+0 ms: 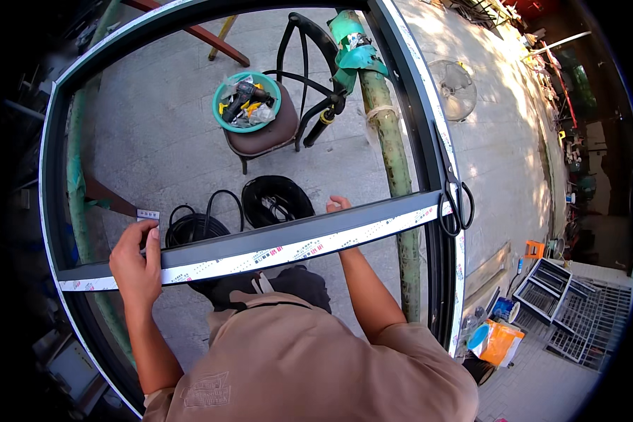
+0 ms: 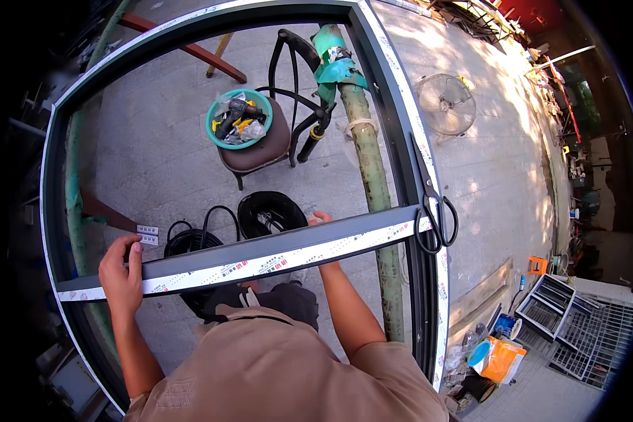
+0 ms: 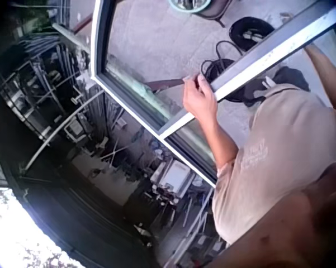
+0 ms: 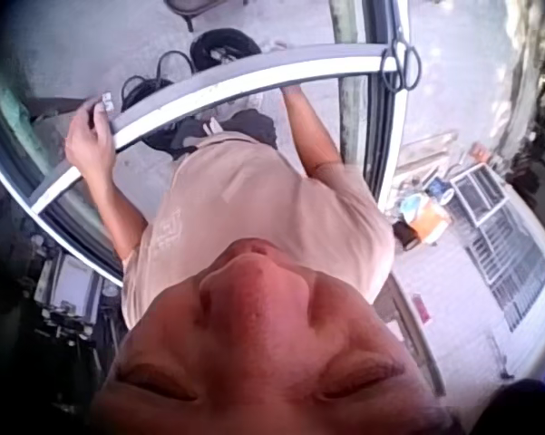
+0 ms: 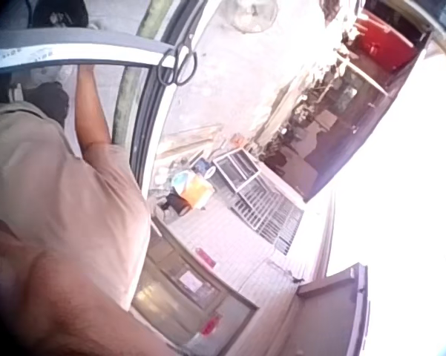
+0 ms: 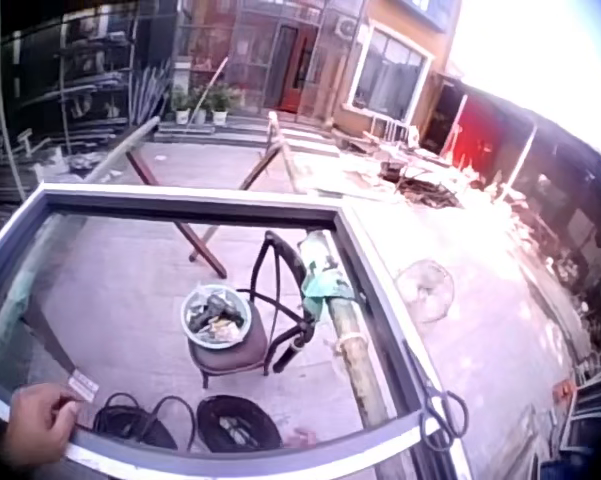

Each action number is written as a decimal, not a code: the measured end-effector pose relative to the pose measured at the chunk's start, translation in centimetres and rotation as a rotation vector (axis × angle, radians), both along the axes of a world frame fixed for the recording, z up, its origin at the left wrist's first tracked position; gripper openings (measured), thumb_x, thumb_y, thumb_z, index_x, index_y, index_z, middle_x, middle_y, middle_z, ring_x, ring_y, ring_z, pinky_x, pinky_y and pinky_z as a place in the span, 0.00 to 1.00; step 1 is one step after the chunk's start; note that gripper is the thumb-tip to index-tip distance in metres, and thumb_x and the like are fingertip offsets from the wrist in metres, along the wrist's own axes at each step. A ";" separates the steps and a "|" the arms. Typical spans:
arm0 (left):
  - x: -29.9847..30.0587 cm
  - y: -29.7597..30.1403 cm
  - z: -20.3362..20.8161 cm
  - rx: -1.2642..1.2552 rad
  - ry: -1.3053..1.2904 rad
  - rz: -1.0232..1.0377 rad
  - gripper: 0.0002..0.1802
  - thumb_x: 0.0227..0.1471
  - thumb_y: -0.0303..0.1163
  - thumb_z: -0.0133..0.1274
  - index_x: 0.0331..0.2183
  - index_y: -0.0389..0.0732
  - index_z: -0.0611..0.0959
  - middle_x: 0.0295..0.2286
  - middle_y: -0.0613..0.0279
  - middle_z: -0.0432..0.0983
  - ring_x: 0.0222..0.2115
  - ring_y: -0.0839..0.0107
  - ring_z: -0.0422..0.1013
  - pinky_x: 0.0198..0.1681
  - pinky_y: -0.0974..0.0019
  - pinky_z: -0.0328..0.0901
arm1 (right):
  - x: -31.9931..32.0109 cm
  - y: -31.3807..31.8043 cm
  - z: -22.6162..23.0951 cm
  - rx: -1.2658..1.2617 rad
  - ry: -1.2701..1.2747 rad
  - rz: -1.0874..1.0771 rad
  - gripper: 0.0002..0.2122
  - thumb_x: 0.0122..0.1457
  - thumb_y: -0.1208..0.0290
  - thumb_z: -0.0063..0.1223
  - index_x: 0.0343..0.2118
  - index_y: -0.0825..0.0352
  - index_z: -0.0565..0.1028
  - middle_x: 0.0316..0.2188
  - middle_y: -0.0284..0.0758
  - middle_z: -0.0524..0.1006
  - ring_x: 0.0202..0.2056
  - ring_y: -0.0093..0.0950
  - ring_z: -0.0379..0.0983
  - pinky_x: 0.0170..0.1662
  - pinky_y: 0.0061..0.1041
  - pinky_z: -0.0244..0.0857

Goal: The person prepares a caulking gun by cleaning the tip, applies sealant along the inner edges of a window frame, and uses scissors to cut a length of black rubber gasket strip.

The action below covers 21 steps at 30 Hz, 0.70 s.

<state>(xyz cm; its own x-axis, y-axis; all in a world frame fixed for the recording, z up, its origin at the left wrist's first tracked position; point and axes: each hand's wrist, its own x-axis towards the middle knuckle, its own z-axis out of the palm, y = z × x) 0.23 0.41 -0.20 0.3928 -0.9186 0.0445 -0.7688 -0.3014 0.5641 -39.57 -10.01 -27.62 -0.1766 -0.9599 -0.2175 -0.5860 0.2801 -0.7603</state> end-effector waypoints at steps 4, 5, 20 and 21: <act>0.2 -0.9 -0.4 0.034 -0.080 0.049 0.10 0.65 0.29 0.56 0.38 0.32 0.87 0.29 0.50 0.83 0.29 0.59 0.80 0.37 0.59 0.71 | 1.9 -13.1 -6.2 -0.087 -0.256 -0.286 0.17 0.70 0.62 0.58 0.55 0.68 0.81 0.30 0.36 0.83 0.31 0.27 0.78 0.39 0.31 0.71; -0.2 -0.8 -0.5 0.047 -0.063 0.058 0.09 0.64 0.28 0.55 0.37 0.32 0.86 0.28 0.51 0.81 0.28 0.61 0.78 0.35 0.60 0.70 | 1.0 -15.5 -8.7 -0.104 -0.284 -0.344 0.17 0.71 0.62 0.58 0.55 0.68 0.81 0.31 0.34 0.83 0.32 0.24 0.77 0.39 0.29 0.70; 0.0 -0.7 -1.3 0.045 -0.106 0.125 0.13 0.67 0.28 0.50 0.33 0.31 0.84 0.23 0.59 0.78 0.26 0.72 0.76 0.31 0.68 0.67 | -1.0 -39.1 -23.1 -0.349 -0.348 0.013 0.13 0.73 0.71 0.54 0.55 0.71 0.79 0.50 0.39 0.84 0.52 0.33 0.80 0.57 0.33 0.70; -0.3 -0.8 -1.1 0.060 -0.122 0.132 0.12 0.67 0.29 0.50 0.34 0.31 0.83 0.23 0.59 0.77 0.26 0.72 0.76 0.32 0.69 0.66 | -1.0 -39.3 -22.8 -0.337 -0.380 0.056 0.13 0.73 0.71 0.53 0.55 0.71 0.79 0.51 0.40 0.84 0.53 0.34 0.80 0.58 0.33 0.70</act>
<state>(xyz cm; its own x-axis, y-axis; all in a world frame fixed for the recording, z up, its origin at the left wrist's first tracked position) -0.08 -0.36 -1.32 0.5055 -0.8616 0.0456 -0.7817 -0.4349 0.4470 -40.54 -49.34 -50.44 -0.0918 -0.9935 0.0668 -0.2575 -0.0411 -0.9654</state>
